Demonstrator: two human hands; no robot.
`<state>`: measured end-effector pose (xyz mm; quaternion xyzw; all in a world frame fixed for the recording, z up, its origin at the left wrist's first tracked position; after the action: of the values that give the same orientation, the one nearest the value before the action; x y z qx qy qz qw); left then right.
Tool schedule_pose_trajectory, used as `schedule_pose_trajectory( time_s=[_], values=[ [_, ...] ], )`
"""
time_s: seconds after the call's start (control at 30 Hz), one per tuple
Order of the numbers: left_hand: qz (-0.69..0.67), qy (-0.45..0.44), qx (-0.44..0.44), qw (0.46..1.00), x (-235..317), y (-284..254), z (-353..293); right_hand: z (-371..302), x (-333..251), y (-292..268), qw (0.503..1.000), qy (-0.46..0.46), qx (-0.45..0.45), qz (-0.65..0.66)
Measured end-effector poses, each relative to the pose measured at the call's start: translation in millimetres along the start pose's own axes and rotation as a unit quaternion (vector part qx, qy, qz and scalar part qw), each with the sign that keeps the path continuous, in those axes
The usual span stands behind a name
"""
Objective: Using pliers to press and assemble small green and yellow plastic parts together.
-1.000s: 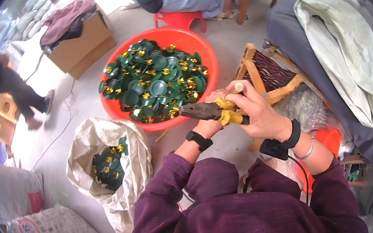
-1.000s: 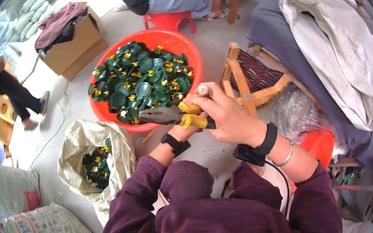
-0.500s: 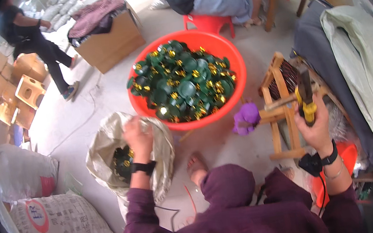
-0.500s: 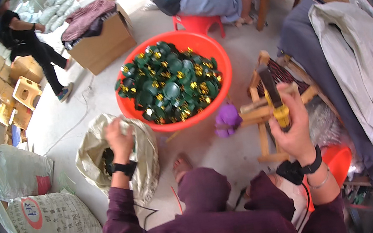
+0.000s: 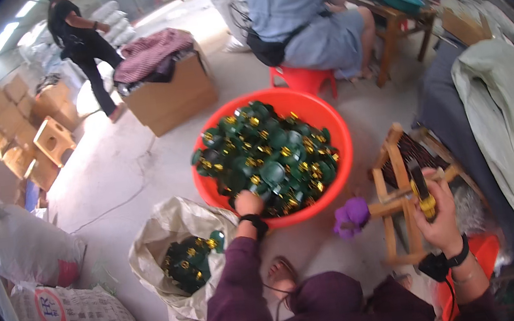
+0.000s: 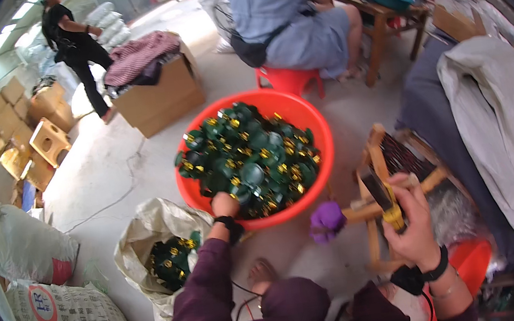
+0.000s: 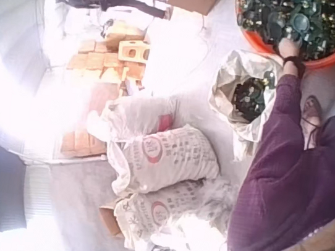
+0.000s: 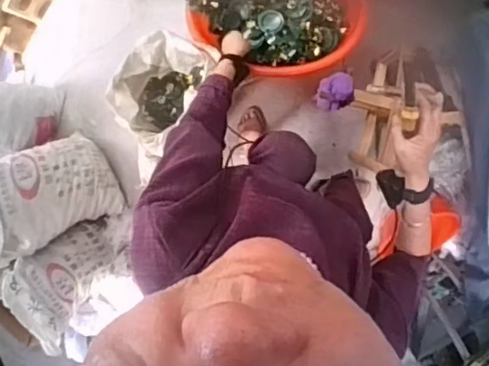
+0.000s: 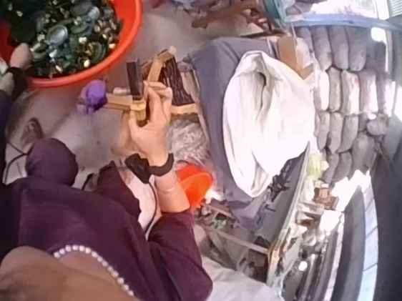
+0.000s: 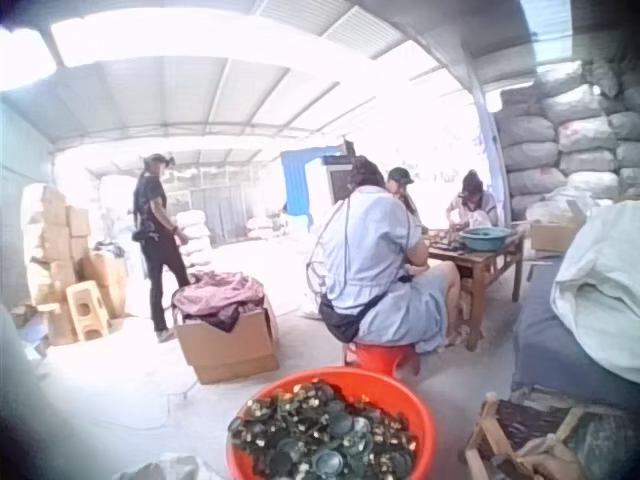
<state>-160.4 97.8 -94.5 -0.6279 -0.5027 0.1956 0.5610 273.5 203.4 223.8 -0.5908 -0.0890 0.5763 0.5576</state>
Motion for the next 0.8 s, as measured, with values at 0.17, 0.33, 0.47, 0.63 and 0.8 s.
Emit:
schedule_pose_trajectory(
  time_s=[0.17,0.33,0.47,0.63,0.8],
  values=[
    [-0.556,0.192,-0.130,0.798,59,-61,-79,2,4,-8,0.998,-0.019,0.049,0.018],
    [-0.558,0.293,-0.389,0.672,163,-52,-196,13,-9,2,0.988,-0.068,0.078,0.117],
    [-0.513,0.307,-0.433,0.675,192,-13,-210,15,-31,13,0.991,-0.121,0.024,0.047],
    [-0.495,0.317,-0.358,0.726,205,-6,-218,14,-21,38,0.989,-0.109,-0.028,0.093],
    [-0.339,0.479,-0.172,0.791,212,-31,-221,19,-24,41,0.988,-0.145,-0.023,0.045]
  ],
)
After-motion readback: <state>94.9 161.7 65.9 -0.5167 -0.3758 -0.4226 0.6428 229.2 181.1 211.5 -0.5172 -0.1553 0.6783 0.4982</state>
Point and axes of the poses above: each hand's wrist, its own z-axis towards the middle knuckle, its own y-axis out of the palm, x = y × z, the point moved 8 cm from there along z, towards the middle knuckle, and after that the axes turned 11 degrees about -x, right-handed, at the moved point
